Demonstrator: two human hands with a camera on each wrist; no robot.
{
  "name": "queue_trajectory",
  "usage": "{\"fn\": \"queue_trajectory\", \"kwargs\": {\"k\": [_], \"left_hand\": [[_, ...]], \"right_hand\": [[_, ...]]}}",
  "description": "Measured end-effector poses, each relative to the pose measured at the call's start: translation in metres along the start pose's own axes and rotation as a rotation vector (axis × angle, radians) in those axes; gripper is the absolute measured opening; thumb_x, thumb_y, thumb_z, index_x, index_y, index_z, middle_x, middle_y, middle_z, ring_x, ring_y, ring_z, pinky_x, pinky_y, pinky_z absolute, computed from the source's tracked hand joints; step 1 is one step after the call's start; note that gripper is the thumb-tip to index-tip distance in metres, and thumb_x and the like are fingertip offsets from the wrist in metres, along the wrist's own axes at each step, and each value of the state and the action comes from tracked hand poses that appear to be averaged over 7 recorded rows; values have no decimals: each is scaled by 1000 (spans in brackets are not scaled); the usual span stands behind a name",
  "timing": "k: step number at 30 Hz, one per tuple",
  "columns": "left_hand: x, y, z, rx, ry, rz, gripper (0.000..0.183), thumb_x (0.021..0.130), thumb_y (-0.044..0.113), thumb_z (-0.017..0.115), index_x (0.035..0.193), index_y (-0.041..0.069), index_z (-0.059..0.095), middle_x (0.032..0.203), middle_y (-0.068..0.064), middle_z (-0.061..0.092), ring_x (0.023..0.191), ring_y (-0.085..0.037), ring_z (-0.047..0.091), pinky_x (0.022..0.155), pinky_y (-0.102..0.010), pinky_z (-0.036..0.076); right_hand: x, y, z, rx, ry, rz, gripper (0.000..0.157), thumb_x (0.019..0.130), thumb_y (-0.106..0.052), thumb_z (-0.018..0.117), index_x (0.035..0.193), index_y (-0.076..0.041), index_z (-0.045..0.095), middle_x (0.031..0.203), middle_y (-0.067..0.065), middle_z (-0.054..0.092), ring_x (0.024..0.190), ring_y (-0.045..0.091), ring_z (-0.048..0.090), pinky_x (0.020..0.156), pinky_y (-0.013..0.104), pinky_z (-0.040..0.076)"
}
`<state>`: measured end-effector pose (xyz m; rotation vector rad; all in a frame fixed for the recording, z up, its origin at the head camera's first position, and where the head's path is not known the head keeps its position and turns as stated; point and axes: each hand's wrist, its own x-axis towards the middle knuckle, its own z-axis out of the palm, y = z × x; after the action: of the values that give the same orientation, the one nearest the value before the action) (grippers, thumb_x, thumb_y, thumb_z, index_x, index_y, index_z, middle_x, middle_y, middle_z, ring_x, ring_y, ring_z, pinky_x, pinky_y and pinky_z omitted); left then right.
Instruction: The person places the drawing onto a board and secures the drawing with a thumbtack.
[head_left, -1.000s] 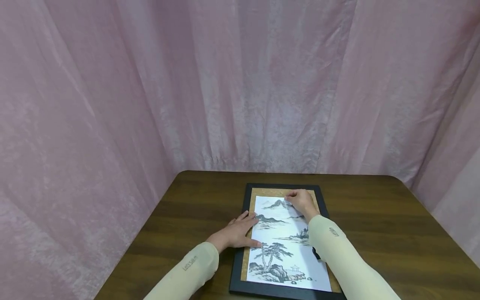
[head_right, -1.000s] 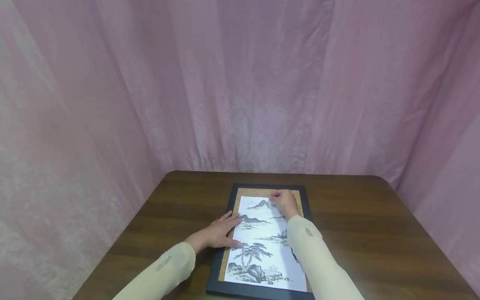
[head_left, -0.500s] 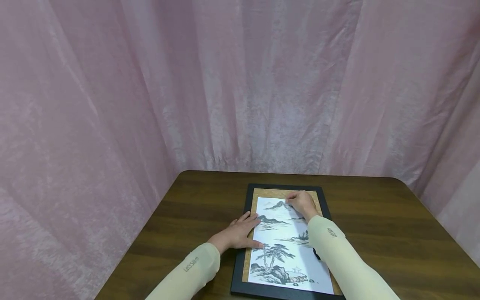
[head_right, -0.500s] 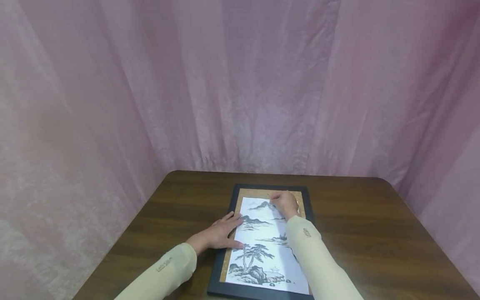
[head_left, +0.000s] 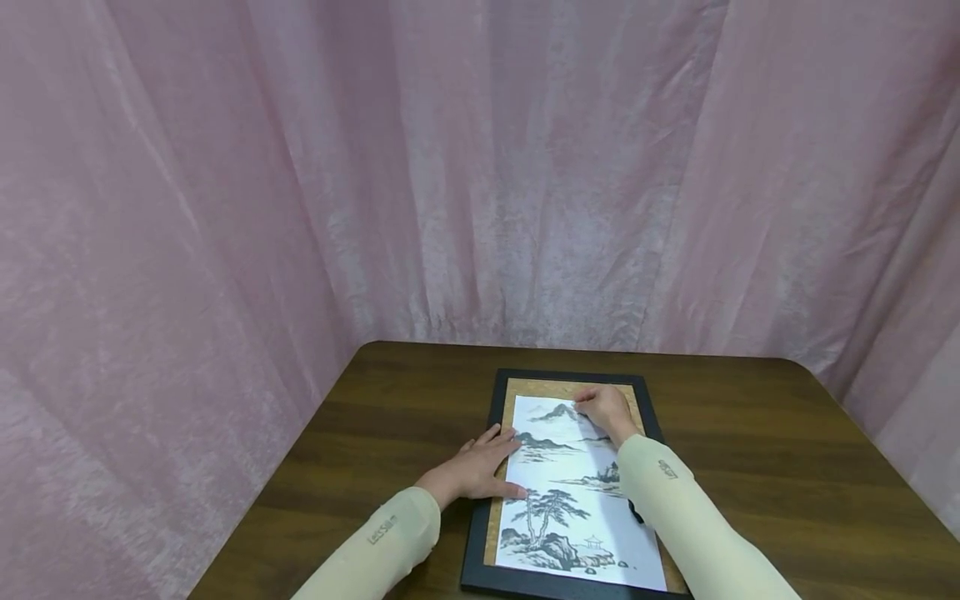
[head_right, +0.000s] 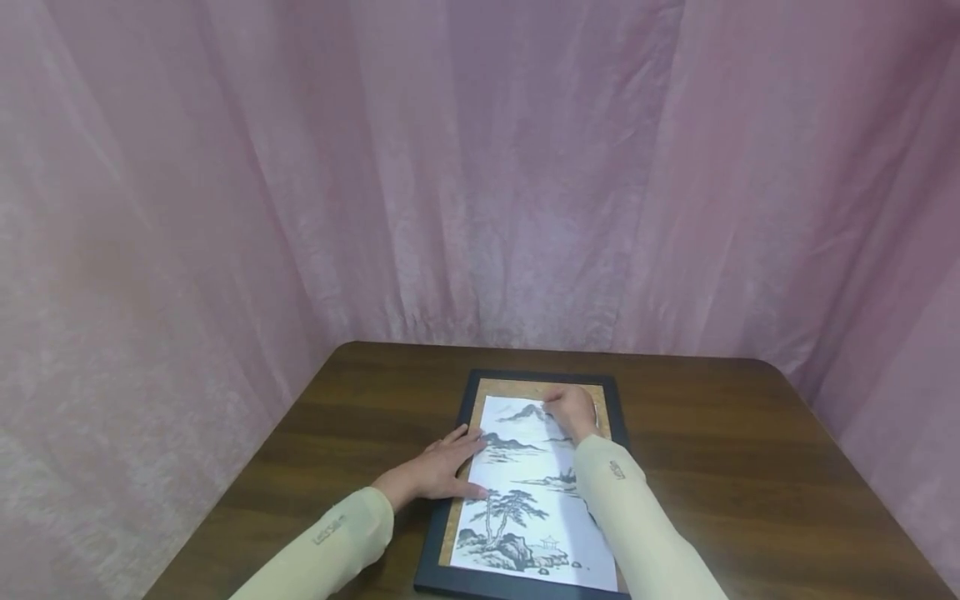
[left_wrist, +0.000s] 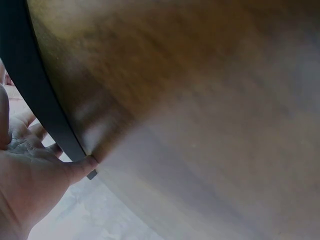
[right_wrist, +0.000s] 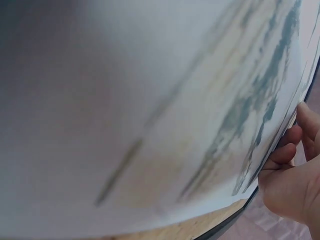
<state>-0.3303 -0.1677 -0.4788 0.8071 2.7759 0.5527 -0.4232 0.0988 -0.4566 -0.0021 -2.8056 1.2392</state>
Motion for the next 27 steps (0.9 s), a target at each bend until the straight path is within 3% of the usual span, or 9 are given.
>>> {"fn": "queue_trajectory", "kwargs": {"k": [20, 27], "left_hand": [[-2, 4, -2, -9, -5, -10, 88, 88, 65, 62, 158, 21, 30, 166, 0, 14, 152, -23, 4, 115, -61, 15], [-1, 3, -1, -2, -5, -8, 88, 88, 66, 61, 158, 21, 31, 166, 1, 14, 152, -24, 4, 115, -61, 16]], "right_hand": [[0, 1, 0, -10, 22, 26, 13, 91, -15, 71, 96, -5, 78, 102, 10, 71, 97, 29, 62, 90, 47, 46], [-1, 0, 3, -59, 35, 4, 16, 93, -15, 66, 94, -4, 77, 100, 11, 72, 95, 30, 63, 88, 49, 47]]}}
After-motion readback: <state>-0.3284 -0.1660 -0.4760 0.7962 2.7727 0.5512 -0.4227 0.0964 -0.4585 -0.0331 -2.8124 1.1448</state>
